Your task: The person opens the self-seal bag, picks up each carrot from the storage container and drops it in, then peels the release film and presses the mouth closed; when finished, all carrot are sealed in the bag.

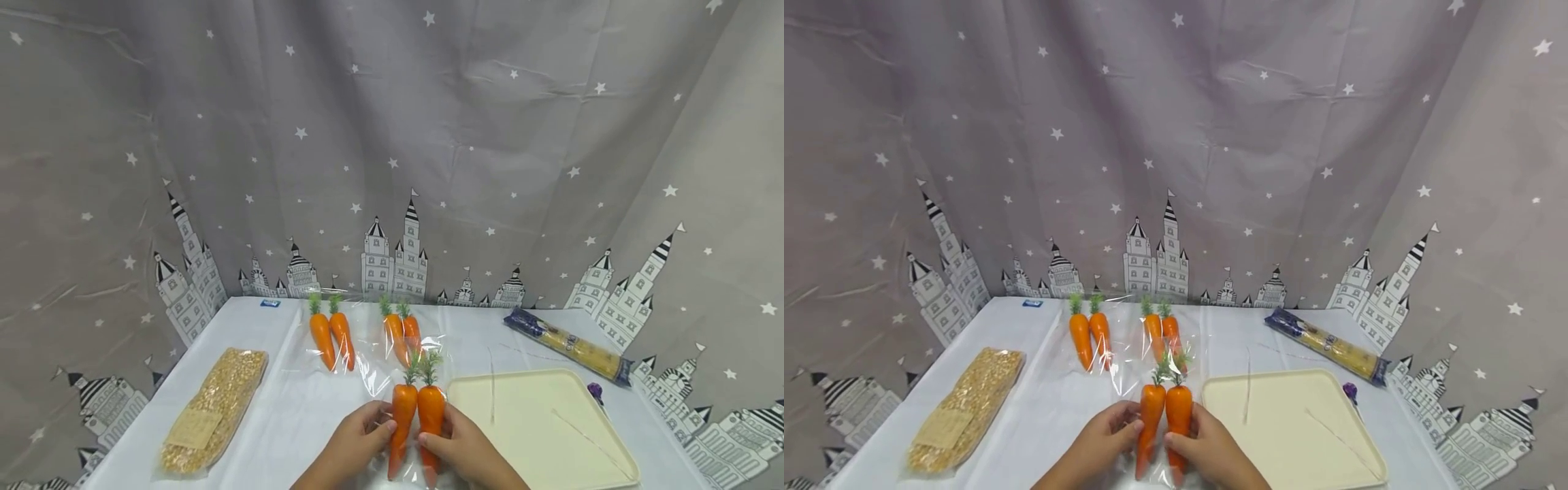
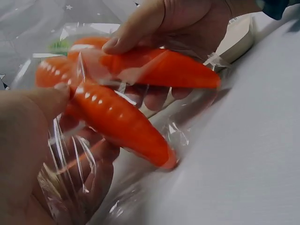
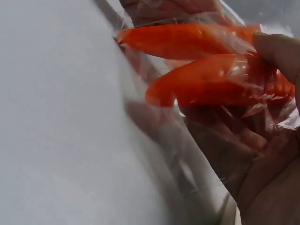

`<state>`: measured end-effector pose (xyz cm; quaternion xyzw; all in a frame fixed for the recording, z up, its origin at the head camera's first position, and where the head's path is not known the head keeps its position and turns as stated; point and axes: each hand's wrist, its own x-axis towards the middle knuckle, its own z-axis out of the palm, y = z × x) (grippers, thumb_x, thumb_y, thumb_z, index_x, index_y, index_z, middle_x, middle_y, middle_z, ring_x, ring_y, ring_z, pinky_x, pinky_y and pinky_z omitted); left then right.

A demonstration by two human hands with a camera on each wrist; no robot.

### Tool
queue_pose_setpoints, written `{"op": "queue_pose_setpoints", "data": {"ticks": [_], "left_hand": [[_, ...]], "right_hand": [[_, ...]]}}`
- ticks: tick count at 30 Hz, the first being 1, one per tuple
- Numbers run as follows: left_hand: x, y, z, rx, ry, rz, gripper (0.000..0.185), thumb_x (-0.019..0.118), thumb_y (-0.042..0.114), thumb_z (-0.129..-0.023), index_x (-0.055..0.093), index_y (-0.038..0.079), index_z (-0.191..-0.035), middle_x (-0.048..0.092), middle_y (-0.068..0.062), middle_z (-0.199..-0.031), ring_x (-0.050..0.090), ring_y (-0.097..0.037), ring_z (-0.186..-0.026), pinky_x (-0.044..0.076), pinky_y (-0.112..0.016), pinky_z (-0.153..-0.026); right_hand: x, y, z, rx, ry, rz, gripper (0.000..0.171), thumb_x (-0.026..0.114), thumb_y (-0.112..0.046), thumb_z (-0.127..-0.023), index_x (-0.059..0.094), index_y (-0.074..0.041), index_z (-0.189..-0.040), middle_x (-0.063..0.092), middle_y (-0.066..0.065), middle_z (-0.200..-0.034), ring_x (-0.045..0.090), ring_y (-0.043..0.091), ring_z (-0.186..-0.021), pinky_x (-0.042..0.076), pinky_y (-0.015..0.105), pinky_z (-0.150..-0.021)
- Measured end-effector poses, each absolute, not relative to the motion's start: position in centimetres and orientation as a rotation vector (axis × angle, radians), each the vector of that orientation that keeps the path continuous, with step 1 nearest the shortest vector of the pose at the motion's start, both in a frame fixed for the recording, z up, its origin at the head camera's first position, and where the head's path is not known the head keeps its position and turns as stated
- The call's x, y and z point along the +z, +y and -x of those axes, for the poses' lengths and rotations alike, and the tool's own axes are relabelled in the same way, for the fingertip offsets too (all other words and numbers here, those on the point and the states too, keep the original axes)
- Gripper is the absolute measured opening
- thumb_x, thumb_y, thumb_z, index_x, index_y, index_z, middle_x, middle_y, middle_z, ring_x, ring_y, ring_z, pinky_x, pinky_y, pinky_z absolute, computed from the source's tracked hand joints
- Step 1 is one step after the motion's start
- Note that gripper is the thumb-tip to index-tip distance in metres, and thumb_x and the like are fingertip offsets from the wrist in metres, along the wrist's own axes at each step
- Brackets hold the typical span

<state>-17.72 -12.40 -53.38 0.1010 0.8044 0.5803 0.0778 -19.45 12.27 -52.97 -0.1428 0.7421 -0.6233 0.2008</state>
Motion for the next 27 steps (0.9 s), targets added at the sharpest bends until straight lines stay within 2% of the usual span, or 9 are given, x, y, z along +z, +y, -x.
{"op": "queue_pose_setpoints", "data": {"ticks": [3,5,8,12,17,22,27], "left_hand": [[-53.4,-12.6,17.6,1.731,2.405,-0.219,0.035,0.068,0.037,-0.102,0.067,0.011,-0.125,0.069,-0.002,-0.099,0.065,-0.015,-0.082,0.057,-0.025,-0.069],[-53.5,-12.7,17.5,1.732,2.394,-0.17,0.036,0.068,0.037,-0.101,0.066,0.01,-0.125,0.069,-0.002,-0.098,0.065,-0.017,-0.082,0.058,-0.027,-0.068],[-53.6,-12.9,17.3,1.739,2.345,-0.102,0.044,0.071,0.04,-0.1,0.065,0.007,-0.129,0.069,-0.002,-0.099,0.066,-0.017,-0.085,0.06,-0.031,-0.07],[-53.7,-13.4,17.2,1.736,2.302,-0.053,0.054,0.073,0.045,-0.097,0.063,0.005,-0.132,0.069,-0.003,-0.101,0.067,-0.018,-0.086,0.061,-0.035,-0.074],[-53.5,-14.5,17.2,1.677,2.329,0.027,0.06,0.072,0.053,-0.096,0.063,0.006,-0.132,0.068,-0.001,-0.096,0.062,-0.017,-0.077,0.056,-0.032,-0.067],[-53.2,-16.1,17.2,1.652,2.378,0.082,0.06,0.072,0.052,-0.096,0.064,0.003,-0.13,0.069,-0.001,-0.094,0.061,-0.017,-0.077,0.054,-0.032,-0.065],[-53.3,-17.6,16.9,1.654,2.411,0.15,0.064,0.072,0.053,-0.095,0.064,0.0,-0.13,0.073,-0.001,-0.097,0.065,-0.016,-0.083,0.057,-0.033,-0.069]], "right_hand": [[-52.8,11.8,19.4,-1.629,2.18,0.376,0.063,0.076,-0.04,-0.096,0.054,-0.001,-0.141,0.071,0.007,-0.111,0.066,0.021,-0.095,0.06,0.033,-0.087],[-52.9,11.5,19.3,-1.598,2.189,0.363,0.067,0.076,-0.044,-0.096,0.054,-0.001,-0.142,0.072,0.006,-0.115,0.066,0.021,-0.099,0.06,0.04,-0.094],[-53.0,10.9,19.1,-1.607,2.143,0.332,0.072,0.075,-0.048,-0.096,0.052,-0.003,-0.146,0.073,0.004,-0.12,0.067,0.02,-0.102,0.058,0.044,-0.099],[-53.4,10.2,18.9,-1.666,2.095,0.297,0.071,0.074,-0.047,-0.096,0.054,0.001,-0.144,0.076,0.005,-0.111,0.07,0.019,-0.097,0.062,0.037,-0.09],[-53.4,8.7,18.6,-1.72,2.037,0.201,0.071,0.077,-0.044,-0.095,0.054,0.004,-0.142,0.078,0.007,-0.102,0.074,0.019,-0.088,0.064,0.035,-0.078],[-53.5,6.9,18.8,-1.708,2.041,0.197,0.061,0.076,-0.042,-0.096,0.06,0.001,-0.136,0.078,0.005,-0.099,0.074,0.018,-0.087,0.064,0.035,-0.076],[-53.9,5.1,18.7,-1.753,1.955,0.23,0.053,0.074,-0.034,-0.099,0.06,0.0,-0.137,0.078,0.007,-0.099,0.076,0.019,-0.09,0.064,0.036,-0.077]]}}
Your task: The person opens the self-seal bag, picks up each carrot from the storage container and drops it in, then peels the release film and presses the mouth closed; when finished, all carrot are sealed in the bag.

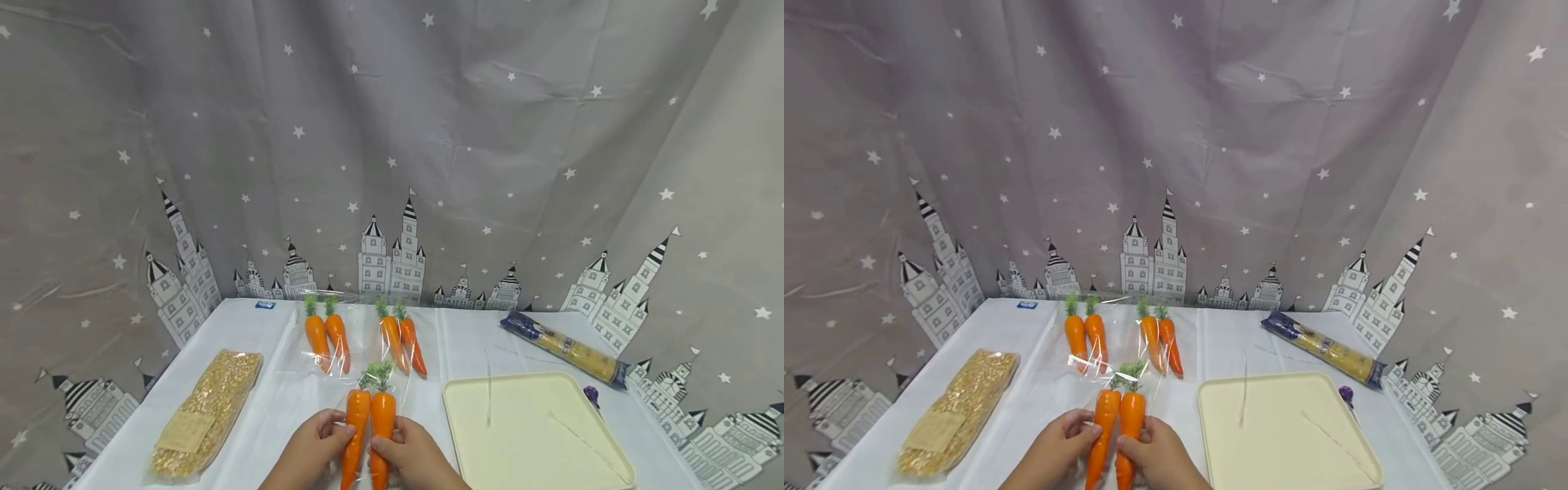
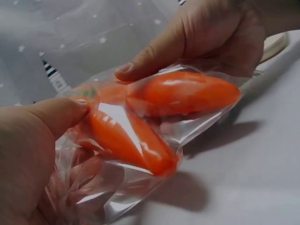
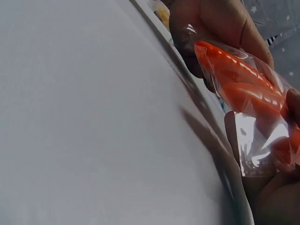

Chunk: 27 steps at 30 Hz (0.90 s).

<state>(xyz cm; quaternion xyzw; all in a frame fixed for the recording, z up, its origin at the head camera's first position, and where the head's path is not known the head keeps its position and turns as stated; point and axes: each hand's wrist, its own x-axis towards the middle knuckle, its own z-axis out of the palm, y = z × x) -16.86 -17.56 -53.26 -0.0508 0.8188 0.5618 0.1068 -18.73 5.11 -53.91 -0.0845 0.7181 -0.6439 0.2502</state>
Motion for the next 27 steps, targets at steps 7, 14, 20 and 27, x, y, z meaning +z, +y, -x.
{"op": "queue_pose_setpoints", "data": {"ticks": [7,14,20,27], "left_hand": [[-53.3,-19.6,16.5,1.655,2.439,0.22,0.063,0.072,0.053,-0.095,0.064,0.0,-0.128,0.076,-0.001,-0.098,0.068,-0.017,-0.085,0.057,-0.034,-0.071],[-53.8,-20.9,15.2,1.754,2.324,0.2,0.058,0.074,0.042,-0.097,0.059,-0.006,-0.127,0.072,-0.004,-0.092,0.068,-0.019,-0.082,0.059,-0.034,-0.07],[-54.1,-20.7,14.9,1.671,2.504,0.269,0.053,0.076,0.043,-0.095,0.064,-0.001,-0.123,0.073,-0.004,-0.095,0.069,-0.018,-0.083,0.059,-0.035,-0.072],[-54.1,-20.3,14.7,1.497,2.669,0.306,0.045,0.078,0.05,-0.091,0.07,0.011,-0.113,0.075,-0.004,-0.106,0.064,-0.018,-0.093,0.057,-0.044,-0.08]], "right_hand": [[-54.5,3.5,18.5,-1.79,1.776,0.29,0.054,0.073,-0.025,-0.099,0.054,-0.002,-0.144,0.078,0.009,-0.106,0.077,0.02,-0.092,0.065,0.035,-0.077],[-55.0,4.0,18.0,-1.733,1.769,0.386,0.046,0.072,-0.019,-0.098,0.058,-0.003,-0.139,0.079,0.008,-0.106,0.076,0.017,-0.09,0.062,0.028,-0.081],[-54.9,4.4,17.8,-1.712,1.884,0.406,0.047,0.076,-0.019,-0.095,0.06,-0.002,-0.136,0.078,0.006,-0.101,0.074,0.016,-0.088,0.06,0.025,-0.077],[-54.9,4.8,17.2,-1.767,1.873,0.367,0.056,0.077,-0.013,-0.093,0.055,0.001,-0.142,0.078,0.01,-0.094,0.074,0.015,-0.08,0.058,0.022,-0.069]]}}
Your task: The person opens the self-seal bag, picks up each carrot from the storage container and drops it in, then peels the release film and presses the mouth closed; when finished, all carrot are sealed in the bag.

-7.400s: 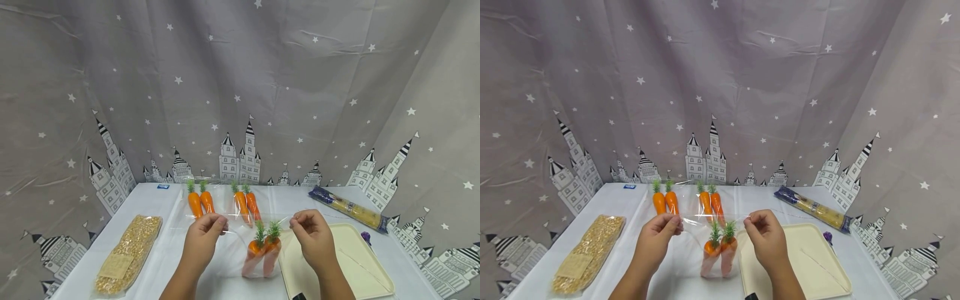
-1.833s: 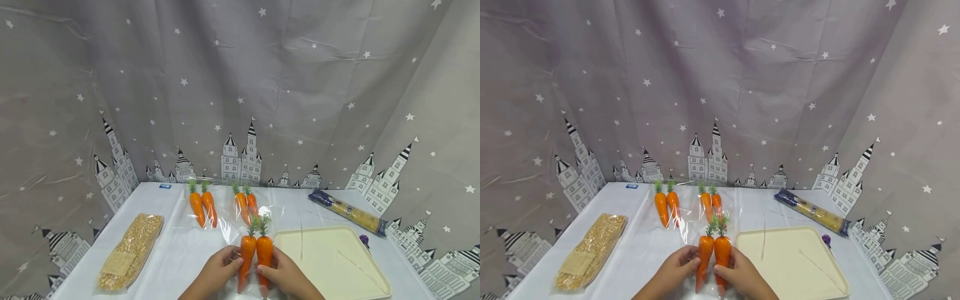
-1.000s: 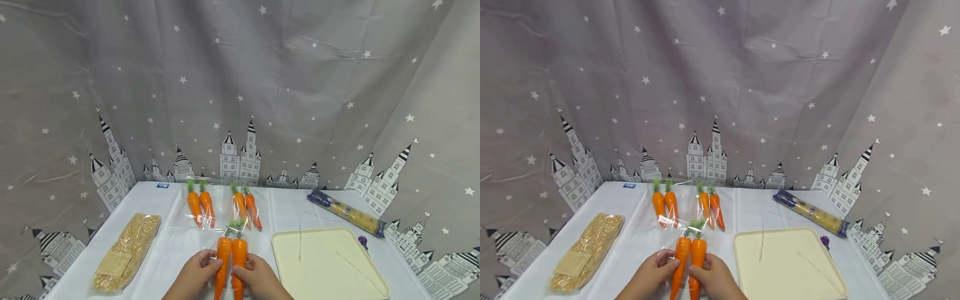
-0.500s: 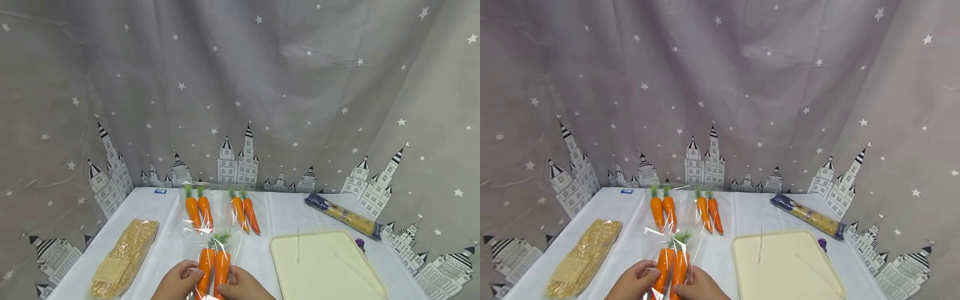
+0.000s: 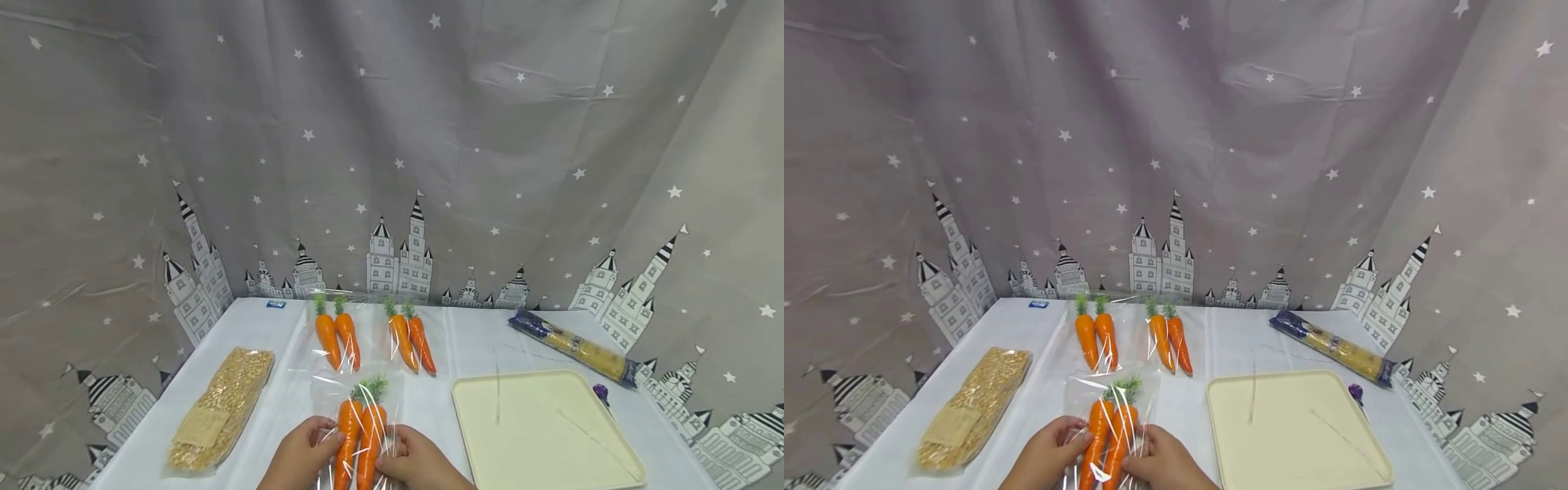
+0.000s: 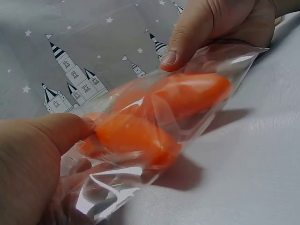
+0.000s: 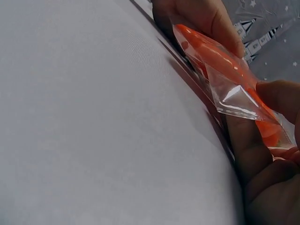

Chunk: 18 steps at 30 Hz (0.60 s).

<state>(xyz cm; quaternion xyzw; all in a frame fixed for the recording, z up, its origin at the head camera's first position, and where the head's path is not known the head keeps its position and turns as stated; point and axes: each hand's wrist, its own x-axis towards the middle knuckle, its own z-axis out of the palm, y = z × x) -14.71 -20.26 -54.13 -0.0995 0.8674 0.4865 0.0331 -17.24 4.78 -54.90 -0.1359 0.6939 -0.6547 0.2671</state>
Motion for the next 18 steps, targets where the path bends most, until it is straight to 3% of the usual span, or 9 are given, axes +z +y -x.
{"op": "queue_pose_setpoints", "data": {"ticks": [6,11,13,18], "left_hand": [[-53.76,-20.57,14.65,1.432,2.704,0.322,0.046,0.075,0.054,-0.092,0.071,0.013,-0.112,0.075,-0.006,-0.111,0.067,-0.022,-0.098,0.057,-0.047,-0.082],[-53.52,-20.57,14.38,1.473,2.616,0.401,0.058,0.075,0.057,-0.091,0.067,0.009,-0.122,0.071,-0.004,-0.094,0.066,-0.022,-0.081,0.056,-0.039,-0.067],[-53.4,-20.71,14.25,1.477,2.579,0.443,0.06,0.074,0.054,-0.093,0.064,0.006,-0.128,0.067,0.0,-0.086,0.06,-0.018,-0.072,0.051,-0.033,-0.062],[-53.24,-21.17,13.89,1.426,2.624,0.479,0.05,0.07,0.04,-0.099,0.062,0.003,-0.131,0.069,0.002,-0.086,0.06,-0.016,-0.073,0.051,-0.032,-0.064]], "right_hand": [[-54.49,4.49,17.24,-1.763,1.863,0.356,0.054,0.079,-0.017,-0.092,0.058,-0.002,-0.14,0.075,0.006,-0.089,0.069,0.009,-0.072,0.054,0.019,-0.061],[-54.9,4.46,16.99,-1.749,1.897,0.324,0.053,0.078,-0.014,-0.091,0.057,-0.002,-0.138,0.073,0.006,-0.085,0.065,0.01,-0.067,0.053,0.021,-0.059],[-55.18,4.27,16.87,-1.735,1.93,0.309,0.056,0.079,-0.012,-0.09,0.056,-0.002,-0.14,0.072,0.005,-0.084,0.064,0.011,-0.066,0.052,0.022,-0.06],[-55.24,3.79,16.72,-1.675,2.037,0.336,0.057,0.079,-0.011,-0.086,0.058,-0.001,-0.139,0.069,0.001,-0.081,0.065,0.011,-0.07,0.054,0.022,-0.065]]}}
